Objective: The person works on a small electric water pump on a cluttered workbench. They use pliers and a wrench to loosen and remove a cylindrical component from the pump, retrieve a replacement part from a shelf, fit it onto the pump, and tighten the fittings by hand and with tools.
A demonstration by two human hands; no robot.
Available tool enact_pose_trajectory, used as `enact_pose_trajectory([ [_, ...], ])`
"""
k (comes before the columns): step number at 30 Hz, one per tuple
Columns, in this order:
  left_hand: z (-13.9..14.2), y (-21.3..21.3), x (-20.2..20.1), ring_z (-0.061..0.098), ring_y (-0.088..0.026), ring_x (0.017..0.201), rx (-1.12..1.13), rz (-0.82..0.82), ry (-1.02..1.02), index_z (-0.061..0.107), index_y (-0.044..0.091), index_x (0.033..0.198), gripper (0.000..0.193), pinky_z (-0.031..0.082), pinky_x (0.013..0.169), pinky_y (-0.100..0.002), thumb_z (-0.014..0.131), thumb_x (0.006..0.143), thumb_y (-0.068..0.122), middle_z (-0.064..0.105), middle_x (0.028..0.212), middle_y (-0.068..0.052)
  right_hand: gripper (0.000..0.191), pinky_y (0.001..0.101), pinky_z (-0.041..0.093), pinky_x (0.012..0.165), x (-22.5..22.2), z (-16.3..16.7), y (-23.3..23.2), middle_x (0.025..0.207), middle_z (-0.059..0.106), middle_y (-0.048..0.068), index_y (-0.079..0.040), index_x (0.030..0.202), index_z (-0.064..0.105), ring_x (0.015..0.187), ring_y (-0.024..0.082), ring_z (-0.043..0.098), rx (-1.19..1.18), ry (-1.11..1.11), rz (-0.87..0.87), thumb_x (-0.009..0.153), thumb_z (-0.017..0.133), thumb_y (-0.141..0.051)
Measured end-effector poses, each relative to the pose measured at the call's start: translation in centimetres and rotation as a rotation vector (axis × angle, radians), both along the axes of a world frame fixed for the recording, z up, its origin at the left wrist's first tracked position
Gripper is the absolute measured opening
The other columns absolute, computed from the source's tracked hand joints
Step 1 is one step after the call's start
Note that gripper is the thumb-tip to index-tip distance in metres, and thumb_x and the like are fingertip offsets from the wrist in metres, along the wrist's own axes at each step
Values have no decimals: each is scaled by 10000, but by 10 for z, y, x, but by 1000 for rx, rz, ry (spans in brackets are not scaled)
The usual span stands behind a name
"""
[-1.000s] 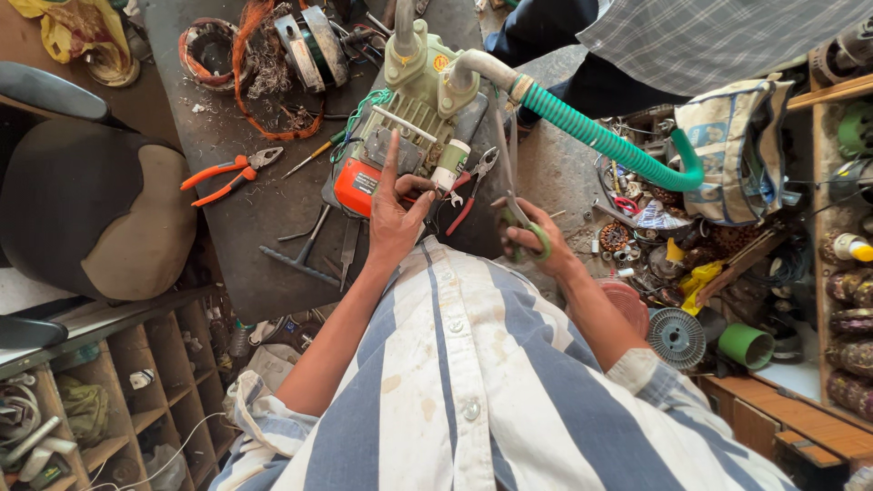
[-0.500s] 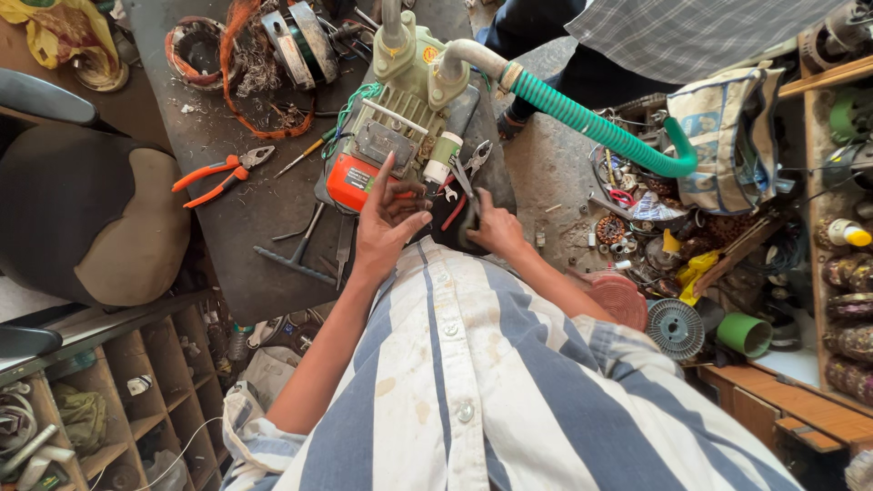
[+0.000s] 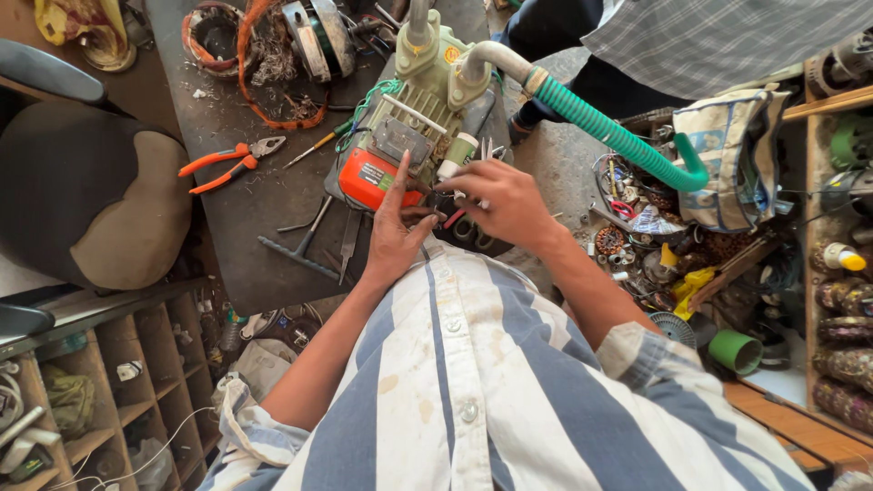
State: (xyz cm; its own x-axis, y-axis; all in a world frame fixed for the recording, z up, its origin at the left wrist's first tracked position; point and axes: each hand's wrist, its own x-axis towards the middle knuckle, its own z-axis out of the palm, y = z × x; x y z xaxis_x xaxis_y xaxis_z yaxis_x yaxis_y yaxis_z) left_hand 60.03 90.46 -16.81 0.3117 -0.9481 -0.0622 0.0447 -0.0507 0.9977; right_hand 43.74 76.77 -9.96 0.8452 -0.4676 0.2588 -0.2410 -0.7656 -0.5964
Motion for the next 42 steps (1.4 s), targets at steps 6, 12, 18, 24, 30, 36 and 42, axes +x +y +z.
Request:
enact_pose_trajectory([
  [6,2,-1,2,750,-176,1010,-16,25,35,237,230,1654,994,628,840,-298,694,852,-139,591,1423,-148,290,377,540,795,19,-7,-3,949,710,6,-168,1028,781,921,234,657,-251,134,114,741,818,-179],
  [12,2,-2,6,766,-177,1023,0,34,69,234,220,1659,973,645,862,-294,721,880,-100,632,1347,-144,162,349,554,799,2,-29,0,951,741,6,-148,968,766,899,216,695,-197,40,26,812,811,-150],
  [18,5,-5,7,744,-149,1006,-16,45,98,215,224,1662,977,657,873,-291,740,896,-81,608,1354,-154,185,344,567,898,2,-26,-1,1061,735,-16,-143,970,782,1018,192,692,-270,-16,132,787,803,-162],
  [24,6,-6,10,732,-118,972,9,35,106,175,227,1651,991,644,818,-277,711,878,-84,580,1464,-160,65,326,537,954,12,-5,-19,1212,728,-3,-130,888,760,1115,155,687,-536,-73,399,835,746,-164],
  [30,2,-6,12,700,-110,981,-43,42,9,176,224,1669,1037,630,825,-284,729,855,-102,615,1453,-153,129,318,526,946,27,4,-38,1150,726,-20,-138,955,760,1059,156,678,-581,-25,573,851,710,-196],
  [36,4,-4,16,695,-113,956,-47,45,75,162,233,1690,1033,618,841,-288,748,888,-53,714,1174,-145,157,326,532,873,23,3,-32,1043,726,-24,-156,994,756,990,160,691,-488,14,482,843,716,-177],
  [42,10,-2,15,734,-105,857,28,51,30,164,238,1676,993,601,818,-291,729,898,-7,785,931,-87,122,333,540,823,14,-15,-10,966,743,-22,-148,942,755,918,164,706,-281,-78,197,838,815,-172],
])
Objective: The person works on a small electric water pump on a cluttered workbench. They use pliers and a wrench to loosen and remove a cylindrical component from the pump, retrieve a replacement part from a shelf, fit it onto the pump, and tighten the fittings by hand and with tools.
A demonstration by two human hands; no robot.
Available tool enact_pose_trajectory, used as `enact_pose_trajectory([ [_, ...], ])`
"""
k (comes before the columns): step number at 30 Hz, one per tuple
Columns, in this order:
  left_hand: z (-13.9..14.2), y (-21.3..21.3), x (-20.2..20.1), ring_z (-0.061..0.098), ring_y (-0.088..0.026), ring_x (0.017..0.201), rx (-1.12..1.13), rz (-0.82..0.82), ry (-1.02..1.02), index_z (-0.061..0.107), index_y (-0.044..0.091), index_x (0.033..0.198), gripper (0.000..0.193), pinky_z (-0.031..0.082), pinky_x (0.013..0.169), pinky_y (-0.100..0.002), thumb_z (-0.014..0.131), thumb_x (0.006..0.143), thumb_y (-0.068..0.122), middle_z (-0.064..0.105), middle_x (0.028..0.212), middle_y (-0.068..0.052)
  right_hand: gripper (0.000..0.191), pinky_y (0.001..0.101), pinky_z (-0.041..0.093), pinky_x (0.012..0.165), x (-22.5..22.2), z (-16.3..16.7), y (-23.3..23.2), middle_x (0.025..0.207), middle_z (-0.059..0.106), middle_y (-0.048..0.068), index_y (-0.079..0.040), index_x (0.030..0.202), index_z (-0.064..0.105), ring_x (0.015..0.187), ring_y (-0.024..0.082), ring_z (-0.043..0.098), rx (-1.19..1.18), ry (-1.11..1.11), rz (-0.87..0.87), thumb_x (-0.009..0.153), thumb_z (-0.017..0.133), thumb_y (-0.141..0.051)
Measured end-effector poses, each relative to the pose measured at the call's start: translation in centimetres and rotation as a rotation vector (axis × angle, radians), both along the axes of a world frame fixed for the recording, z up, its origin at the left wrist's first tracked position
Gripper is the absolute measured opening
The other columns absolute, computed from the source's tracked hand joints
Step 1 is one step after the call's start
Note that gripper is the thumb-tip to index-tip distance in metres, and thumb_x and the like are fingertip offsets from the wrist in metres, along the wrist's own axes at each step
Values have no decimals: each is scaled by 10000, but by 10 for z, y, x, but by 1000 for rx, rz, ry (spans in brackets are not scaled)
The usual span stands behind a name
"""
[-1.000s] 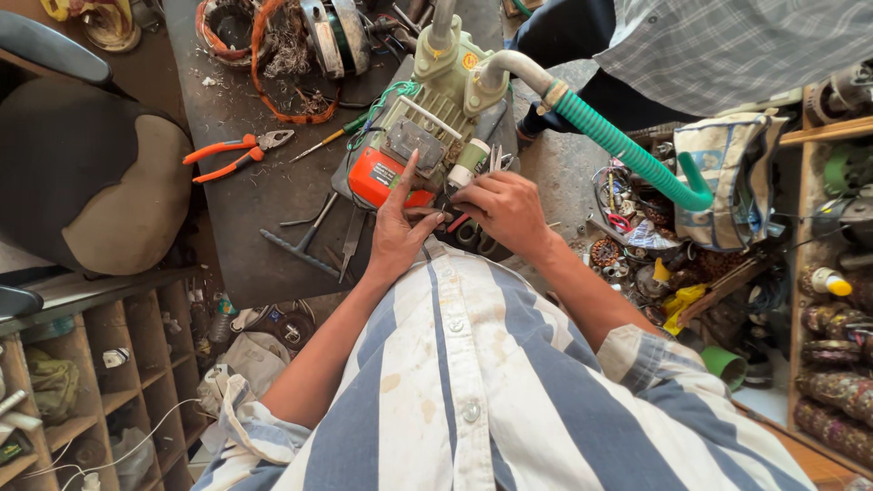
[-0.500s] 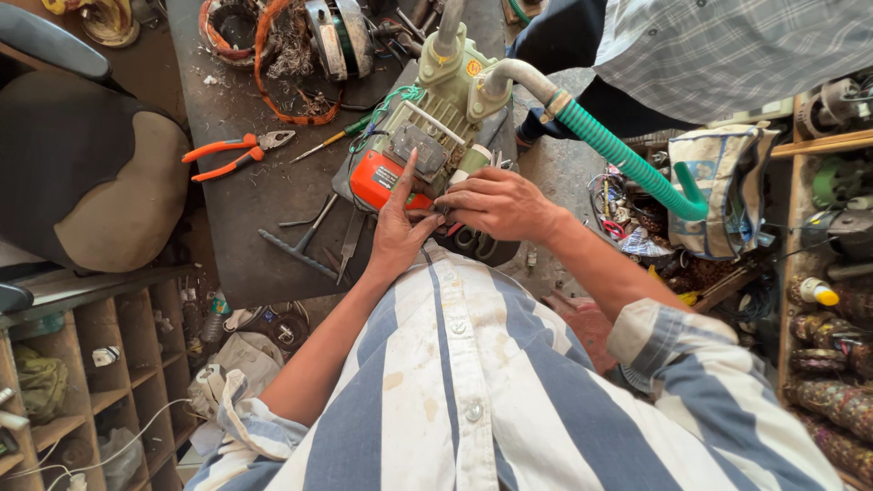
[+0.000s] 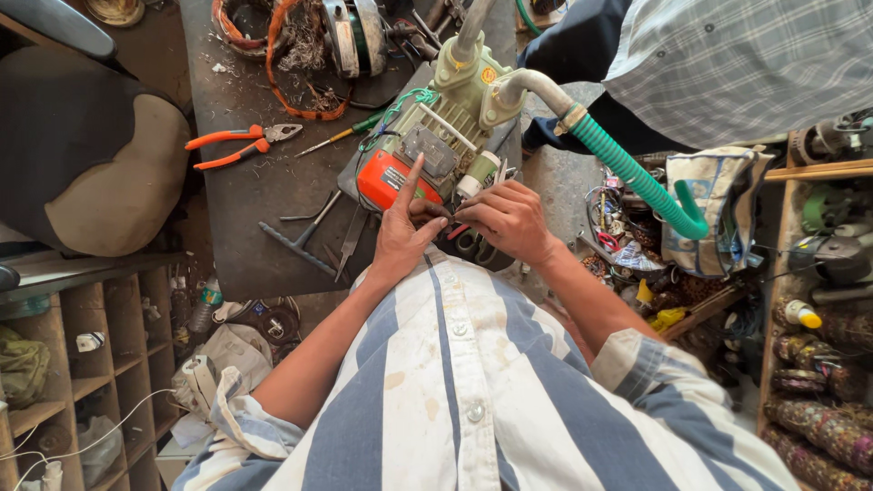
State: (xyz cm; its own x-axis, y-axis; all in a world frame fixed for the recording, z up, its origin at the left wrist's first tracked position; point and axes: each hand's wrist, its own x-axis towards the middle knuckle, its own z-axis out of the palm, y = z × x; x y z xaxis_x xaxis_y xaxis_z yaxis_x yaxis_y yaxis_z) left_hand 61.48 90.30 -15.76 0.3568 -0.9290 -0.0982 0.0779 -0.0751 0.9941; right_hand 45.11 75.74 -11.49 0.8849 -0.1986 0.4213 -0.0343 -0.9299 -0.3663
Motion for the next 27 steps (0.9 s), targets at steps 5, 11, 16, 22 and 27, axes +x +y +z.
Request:
enact_pose_trajectory([
  [5,4,-3,-1,735,-111,805,52,28,-36,103,231,1674,1031,604,780,-291,731,887,5,788,910,-84,152,354,546,871,-5,-7,13,1016,739,-19,-140,895,737,1008,198,709,-26,-55,-111,797,844,-186],
  [11,4,-5,-2,747,-121,800,36,21,-35,50,207,1677,1062,611,773,-288,722,881,-1,793,910,-91,122,357,553,888,-2,3,7,1072,745,-6,-131,910,736,1030,184,701,-152,-54,-1,816,807,-161],
  [16,6,-7,-1,760,-122,786,42,23,-57,50,192,1675,1063,618,767,-288,715,870,-6,802,908,-99,100,349,552,892,0,7,2,1032,742,-10,-127,932,753,984,171,703,-188,-18,76,833,766,-135],
  [22,8,-7,0,753,-113,776,65,38,-71,71,184,1672,1068,609,776,-284,742,862,3,817,913,-94,140,360,556,774,-1,-7,23,897,756,14,-115,887,729,852,211,728,17,-50,-170,792,829,-93],
  [27,3,-8,-3,754,-115,775,94,42,-58,73,205,1673,1072,612,764,-285,747,864,6,817,911,-88,176,303,578,685,-2,-27,48,907,766,63,-36,952,719,804,170,747,505,-139,-507,836,851,-48],
])
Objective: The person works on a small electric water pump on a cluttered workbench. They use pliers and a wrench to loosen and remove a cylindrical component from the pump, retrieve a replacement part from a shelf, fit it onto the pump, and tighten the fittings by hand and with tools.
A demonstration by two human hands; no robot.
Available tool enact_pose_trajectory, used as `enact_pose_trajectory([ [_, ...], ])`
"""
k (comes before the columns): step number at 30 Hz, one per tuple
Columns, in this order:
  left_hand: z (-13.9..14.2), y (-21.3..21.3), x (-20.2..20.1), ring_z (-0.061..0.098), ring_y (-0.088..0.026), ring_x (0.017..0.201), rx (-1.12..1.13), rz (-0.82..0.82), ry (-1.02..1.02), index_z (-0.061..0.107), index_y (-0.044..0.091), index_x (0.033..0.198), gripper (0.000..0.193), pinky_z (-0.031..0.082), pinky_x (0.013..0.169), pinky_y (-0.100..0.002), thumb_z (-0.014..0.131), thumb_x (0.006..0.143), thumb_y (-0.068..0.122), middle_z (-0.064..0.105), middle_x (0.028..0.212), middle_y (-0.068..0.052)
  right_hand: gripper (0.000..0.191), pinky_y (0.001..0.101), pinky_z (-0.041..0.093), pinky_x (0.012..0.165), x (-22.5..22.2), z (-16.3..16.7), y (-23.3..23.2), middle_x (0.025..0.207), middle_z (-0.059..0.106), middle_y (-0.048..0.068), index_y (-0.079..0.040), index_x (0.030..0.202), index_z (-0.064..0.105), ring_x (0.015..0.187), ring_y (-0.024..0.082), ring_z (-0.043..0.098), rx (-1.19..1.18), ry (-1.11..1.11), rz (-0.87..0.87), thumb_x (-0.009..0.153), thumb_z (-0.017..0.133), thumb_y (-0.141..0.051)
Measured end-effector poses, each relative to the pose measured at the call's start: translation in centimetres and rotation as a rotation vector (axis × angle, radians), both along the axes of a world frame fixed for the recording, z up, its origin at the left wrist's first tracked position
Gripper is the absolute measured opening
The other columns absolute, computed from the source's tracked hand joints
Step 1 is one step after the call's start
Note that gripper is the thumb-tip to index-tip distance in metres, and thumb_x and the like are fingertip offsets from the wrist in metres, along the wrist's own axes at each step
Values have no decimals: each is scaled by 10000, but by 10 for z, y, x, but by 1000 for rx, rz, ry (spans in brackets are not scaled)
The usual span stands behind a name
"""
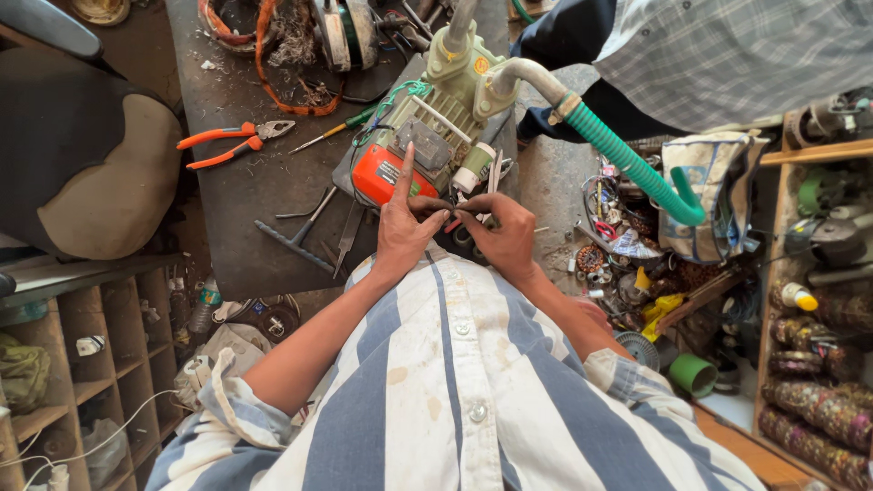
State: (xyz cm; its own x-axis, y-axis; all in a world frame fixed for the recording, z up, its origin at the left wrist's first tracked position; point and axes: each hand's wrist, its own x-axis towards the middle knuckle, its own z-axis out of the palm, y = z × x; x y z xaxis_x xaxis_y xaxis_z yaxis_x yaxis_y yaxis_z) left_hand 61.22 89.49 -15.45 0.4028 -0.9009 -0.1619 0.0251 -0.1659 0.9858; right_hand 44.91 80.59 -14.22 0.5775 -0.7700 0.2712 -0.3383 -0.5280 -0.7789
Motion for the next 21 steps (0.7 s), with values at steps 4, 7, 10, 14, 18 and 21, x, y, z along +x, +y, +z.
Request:
enact_pose_trajectory([
  [4,-4,0,-4,778,-129,837,-65,-5,62,1,227,1674,1101,612,811,-295,723,879,-18,815,944,-97,200,260,581,669,2,-10,13,907,770,50,-15,954,676,791,94,737,265,-78,-168,861,838,-88],
  [7,-5,3,-6,780,-141,865,-78,-1,105,-58,236,1673,1108,620,835,-302,686,898,-37,810,973,-100,214,254,559,655,5,-10,19,857,731,35,-11,941,656,736,80,671,308,-108,-193,888,842,-102],
  [10,-4,4,-6,773,-146,860,-51,12,91,-81,235,1665,1125,623,813,-305,681,886,-44,800,978,-97,176,248,556,674,8,-8,26,832,709,23,-16,932,657,716,65,632,346,-111,-224,923,811,-100],
  [14,-6,3,-7,762,-146,830,-12,29,85,-85,237,1662,1130,616,769,-299,677,875,-39,800,959,-95,164,259,552,708,12,-10,33,879,697,21,-29,975,649,790,67,647,421,-225,-240,931,798,-82],
  [18,-10,4,-8,761,-148,808,11,34,54,-68,243,1660,1129,609,725,-297,685,871,-49,795,935,-100,201,234,523,671,18,-17,36,906,688,-9,-91,1039,628,817,72,651,873,-407,-364,904,776,-106],
  [21,-16,7,-7,766,-151,822,-86,21,92,-71,239,1668,1128,634,774,-297,691,893,-65,798,962,-106,212,232,491,614,20,-21,35,874,701,-11,-145,1060,631,766,99,659,1377,-618,-439,886,746,-110],
])
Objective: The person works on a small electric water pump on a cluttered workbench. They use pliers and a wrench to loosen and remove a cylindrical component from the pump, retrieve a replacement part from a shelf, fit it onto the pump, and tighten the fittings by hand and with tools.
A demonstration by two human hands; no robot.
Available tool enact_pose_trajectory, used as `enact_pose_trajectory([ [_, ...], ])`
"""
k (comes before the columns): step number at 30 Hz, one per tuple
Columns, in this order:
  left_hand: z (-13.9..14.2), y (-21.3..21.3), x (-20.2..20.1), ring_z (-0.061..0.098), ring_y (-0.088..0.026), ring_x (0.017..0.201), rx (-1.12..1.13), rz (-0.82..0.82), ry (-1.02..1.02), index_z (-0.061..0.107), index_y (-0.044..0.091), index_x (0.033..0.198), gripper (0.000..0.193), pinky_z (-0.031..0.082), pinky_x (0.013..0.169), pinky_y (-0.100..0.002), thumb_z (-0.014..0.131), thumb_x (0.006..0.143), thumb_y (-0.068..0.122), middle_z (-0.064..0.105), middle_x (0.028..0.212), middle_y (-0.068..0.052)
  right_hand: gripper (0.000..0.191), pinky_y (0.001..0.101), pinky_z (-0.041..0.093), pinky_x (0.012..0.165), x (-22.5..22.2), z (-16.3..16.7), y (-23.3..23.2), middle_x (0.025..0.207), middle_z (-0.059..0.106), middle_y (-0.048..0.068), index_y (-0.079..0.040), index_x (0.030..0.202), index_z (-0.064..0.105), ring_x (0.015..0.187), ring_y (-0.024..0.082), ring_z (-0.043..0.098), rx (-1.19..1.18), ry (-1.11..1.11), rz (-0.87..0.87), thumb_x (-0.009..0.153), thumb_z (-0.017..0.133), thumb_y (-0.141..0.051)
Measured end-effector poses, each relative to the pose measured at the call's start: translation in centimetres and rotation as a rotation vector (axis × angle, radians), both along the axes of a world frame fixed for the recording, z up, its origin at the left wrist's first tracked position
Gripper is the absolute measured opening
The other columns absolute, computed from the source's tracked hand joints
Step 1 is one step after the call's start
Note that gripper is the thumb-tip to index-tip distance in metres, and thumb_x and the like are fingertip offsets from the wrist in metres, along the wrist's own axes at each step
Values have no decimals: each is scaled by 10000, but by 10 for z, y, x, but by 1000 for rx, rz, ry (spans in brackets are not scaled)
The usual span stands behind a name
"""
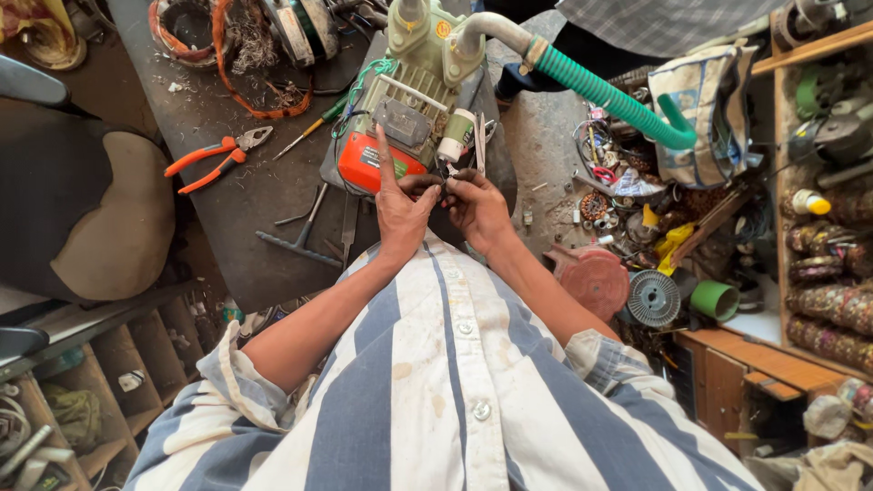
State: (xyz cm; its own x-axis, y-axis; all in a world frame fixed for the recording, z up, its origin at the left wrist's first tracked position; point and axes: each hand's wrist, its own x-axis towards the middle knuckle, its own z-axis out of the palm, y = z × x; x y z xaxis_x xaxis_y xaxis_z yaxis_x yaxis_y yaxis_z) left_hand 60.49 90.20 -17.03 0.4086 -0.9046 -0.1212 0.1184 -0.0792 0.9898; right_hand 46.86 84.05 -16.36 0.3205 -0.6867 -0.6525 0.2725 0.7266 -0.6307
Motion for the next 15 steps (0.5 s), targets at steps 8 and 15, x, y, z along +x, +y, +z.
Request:
enact_pose_trajectory([
  [8,-9,4,9,765,-159,836,-29,-60,-18,-81,222,1665,1125,614,776,-304,693,902,-71,801,968,-116,193,294,548,732,-1,11,11,929,744,36,-87,1134,674,817,139,692,-787,414,94,946,717,-103],
  [15,-7,4,18,779,-165,842,-70,-115,-37,-85,206,1663,1132,636,773,-304,687,886,-79,806,978,-126,176,390,527,736,-2,44,7,908,706,21,-114,959,741,866,246,679,-1738,1101,405,823,844,-157],
])
